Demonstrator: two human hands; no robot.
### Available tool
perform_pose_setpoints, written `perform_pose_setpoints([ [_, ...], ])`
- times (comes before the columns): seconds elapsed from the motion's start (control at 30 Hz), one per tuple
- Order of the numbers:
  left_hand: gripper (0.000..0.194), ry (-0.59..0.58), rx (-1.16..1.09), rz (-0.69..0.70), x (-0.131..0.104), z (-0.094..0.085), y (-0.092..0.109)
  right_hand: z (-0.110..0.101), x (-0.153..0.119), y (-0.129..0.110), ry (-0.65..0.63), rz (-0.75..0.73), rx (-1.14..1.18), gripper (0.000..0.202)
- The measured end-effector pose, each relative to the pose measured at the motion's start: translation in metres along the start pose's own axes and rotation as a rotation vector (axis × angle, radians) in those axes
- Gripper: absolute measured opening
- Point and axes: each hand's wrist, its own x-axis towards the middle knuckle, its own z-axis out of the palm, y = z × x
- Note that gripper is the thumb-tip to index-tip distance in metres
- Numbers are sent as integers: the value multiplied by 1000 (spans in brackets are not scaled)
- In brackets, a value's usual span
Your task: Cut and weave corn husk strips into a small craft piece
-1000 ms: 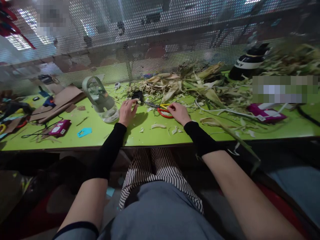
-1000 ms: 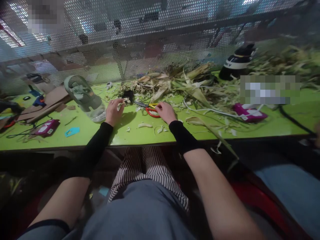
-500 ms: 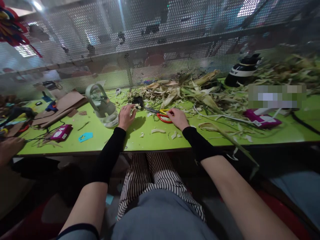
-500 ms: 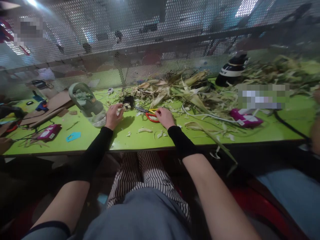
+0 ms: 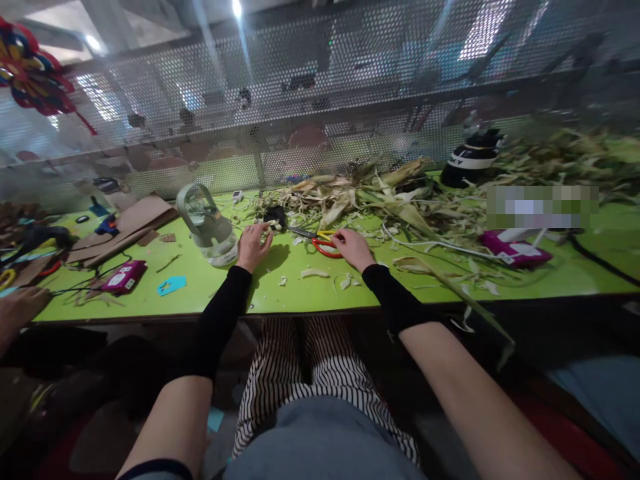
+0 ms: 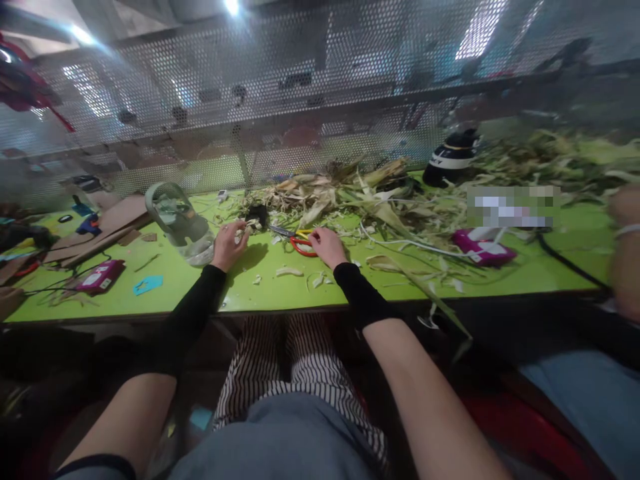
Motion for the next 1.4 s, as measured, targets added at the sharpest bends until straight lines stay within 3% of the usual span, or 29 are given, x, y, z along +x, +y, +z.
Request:
perform_pose_setpoints([
  [0.2, 20, -19, -6, -18, -2, -1, 1, 0, 1, 0, -4, -5, 6, 33],
  [0.37, 21, -43, 0, -13, -5, -6, 1, -7, -1, -6, 3, 0, 28, 13],
  [0.63, 20, -86, 10, 8, -8, -6, 11, -18, -7, -14, -25, 14, 36, 14],
  [0.9, 25, -165, 66, 233, -18, -7, 41, -19, -9, -15, -60, -27, 19, 22],
  [1.07, 29, -311, 9, 458, -15, -4, 58, -20, -7, -15, -86, -78, -31, 21],
  [1.17, 30, -395, -28, 490, -11, 4, 63, -24, -7, -13, -98, -91, -63, 21],
  [1.4, 38, -334, -145, 503, -18, 13, 69, -26, -11, -7, -106, -84, -146, 24],
])
